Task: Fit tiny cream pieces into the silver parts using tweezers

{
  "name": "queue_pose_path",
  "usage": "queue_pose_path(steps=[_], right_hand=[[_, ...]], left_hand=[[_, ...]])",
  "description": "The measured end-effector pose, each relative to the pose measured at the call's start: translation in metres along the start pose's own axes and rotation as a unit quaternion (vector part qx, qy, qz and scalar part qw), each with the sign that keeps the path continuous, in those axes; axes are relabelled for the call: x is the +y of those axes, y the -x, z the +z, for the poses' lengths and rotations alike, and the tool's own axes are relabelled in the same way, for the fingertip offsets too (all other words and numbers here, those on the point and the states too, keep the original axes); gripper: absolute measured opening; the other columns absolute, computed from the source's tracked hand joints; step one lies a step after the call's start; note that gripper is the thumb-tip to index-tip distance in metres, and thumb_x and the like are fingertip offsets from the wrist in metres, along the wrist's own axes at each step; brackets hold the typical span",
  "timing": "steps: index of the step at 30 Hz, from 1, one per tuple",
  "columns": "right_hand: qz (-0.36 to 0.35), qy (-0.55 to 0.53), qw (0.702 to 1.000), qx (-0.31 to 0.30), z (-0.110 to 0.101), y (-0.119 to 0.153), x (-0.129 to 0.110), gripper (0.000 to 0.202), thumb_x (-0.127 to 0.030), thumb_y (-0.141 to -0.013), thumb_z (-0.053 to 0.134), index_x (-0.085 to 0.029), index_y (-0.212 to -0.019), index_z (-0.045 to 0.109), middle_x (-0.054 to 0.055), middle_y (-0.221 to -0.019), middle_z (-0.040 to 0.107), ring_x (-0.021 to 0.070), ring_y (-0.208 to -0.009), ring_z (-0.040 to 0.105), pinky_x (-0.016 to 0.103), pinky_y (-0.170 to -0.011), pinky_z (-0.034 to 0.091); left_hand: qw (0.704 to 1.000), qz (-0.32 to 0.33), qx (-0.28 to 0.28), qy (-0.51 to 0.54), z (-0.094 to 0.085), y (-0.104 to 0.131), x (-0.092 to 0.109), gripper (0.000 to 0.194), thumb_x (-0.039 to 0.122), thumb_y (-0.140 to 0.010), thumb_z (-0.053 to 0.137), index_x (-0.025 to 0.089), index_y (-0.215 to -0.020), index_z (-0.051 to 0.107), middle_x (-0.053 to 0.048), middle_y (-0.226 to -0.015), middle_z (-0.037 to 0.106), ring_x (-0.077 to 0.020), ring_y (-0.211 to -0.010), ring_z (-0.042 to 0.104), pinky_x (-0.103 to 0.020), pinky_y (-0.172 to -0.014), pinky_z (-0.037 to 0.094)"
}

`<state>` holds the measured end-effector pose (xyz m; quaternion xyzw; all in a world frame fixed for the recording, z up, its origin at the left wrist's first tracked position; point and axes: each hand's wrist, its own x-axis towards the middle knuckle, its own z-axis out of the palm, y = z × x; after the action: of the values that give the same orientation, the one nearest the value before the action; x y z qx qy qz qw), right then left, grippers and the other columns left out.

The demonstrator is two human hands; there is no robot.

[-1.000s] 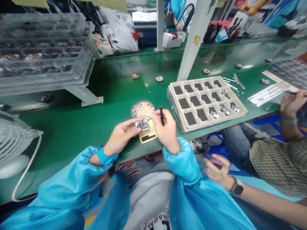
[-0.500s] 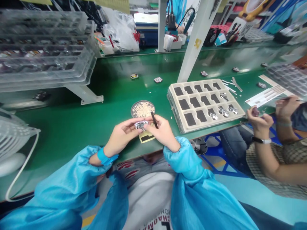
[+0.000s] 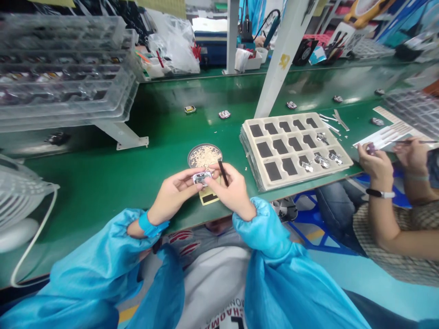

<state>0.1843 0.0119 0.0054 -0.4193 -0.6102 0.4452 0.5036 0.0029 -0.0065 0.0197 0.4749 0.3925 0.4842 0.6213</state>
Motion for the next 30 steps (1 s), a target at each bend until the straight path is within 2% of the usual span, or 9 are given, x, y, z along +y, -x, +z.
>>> queue_pose_path(steps=[3,5,10,18,25,30], right_hand=[[-0.080,0.076,0.993,-0.027,-0.010,0.002,-0.002,0.030,-0.030,-0.082,0.079,-0.021,-0.110,0.072,0.003,-0.086,0.061,0.0106,-0.060,0.051,0.023,-0.049,0.042],[-0.130,0.119,0.982,-0.066,-0.018,0.001,-0.003,0.027,-0.029,-0.084,0.078,-0.021,-0.109,0.074,0.004,-0.088,0.062,0.0132,-0.068,0.055,0.024,-0.054,0.045],[-0.204,0.178,0.957,-0.108,-0.032,-0.004,0.001,0.024,-0.029,-0.091,0.071,-0.024,-0.114,0.074,0.004,-0.089,0.062,0.0159,-0.078,0.061,0.029,-0.067,0.052],[-0.221,0.258,0.925,-0.169,-0.041,-0.004,0.003,0.031,-0.031,-0.094,0.066,-0.027,-0.125,0.068,0.007,-0.101,0.064,0.0179,-0.086,0.065,0.031,-0.077,0.056],[-0.242,0.246,0.921,-0.182,-0.043,-0.002,0.005,0.028,-0.029,-0.095,0.064,-0.024,-0.122,0.069,0.008,-0.102,0.067,0.0183,-0.090,0.067,0.030,-0.077,0.057],[-0.260,0.274,0.904,-0.203,-0.048,-0.002,0.004,0.030,-0.030,-0.094,0.065,-0.024,-0.123,0.067,0.007,-0.105,0.070,0.0174,-0.087,0.068,0.029,-0.074,0.057]], left_hand=[[1.000,-0.003,0.001,-0.001,0.000,0.000,0.000,0.048,0.028,-0.080,0.081,0.014,-0.124,0.066,-0.014,-0.127,0.069,-0.0272,-0.115,0.067,-0.038,-0.101,0.054],[1.000,-0.008,0.000,-0.002,-0.001,0.001,0.000,0.048,0.027,-0.080,0.081,0.014,-0.124,0.067,-0.014,-0.127,0.069,-0.0269,-0.115,0.067,-0.037,-0.100,0.055],[0.999,-0.044,-0.011,-0.002,-0.001,0.000,0.000,0.051,0.027,-0.075,0.084,0.013,-0.122,0.068,-0.014,-0.123,0.071,-0.0267,-0.110,0.069,-0.037,-0.097,0.056],[0.996,-0.080,-0.019,-0.020,-0.005,-0.002,-0.002,0.057,0.029,-0.072,0.086,0.012,-0.123,0.067,-0.015,-0.115,0.074,-0.0272,-0.102,0.072,-0.040,-0.093,0.058],[0.996,-0.080,-0.028,-0.037,-0.005,0.000,-0.004,0.055,0.028,-0.074,0.084,0.011,-0.124,0.067,-0.014,-0.110,0.075,-0.0231,-0.095,0.073,-0.033,-0.087,0.059],[0.993,-0.098,-0.041,-0.041,-0.007,0.000,-0.007,0.057,0.028,-0.074,0.085,0.012,-0.125,0.066,-0.012,-0.106,0.076,-0.0217,-0.090,0.073,-0.031,-0.084,0.059]])
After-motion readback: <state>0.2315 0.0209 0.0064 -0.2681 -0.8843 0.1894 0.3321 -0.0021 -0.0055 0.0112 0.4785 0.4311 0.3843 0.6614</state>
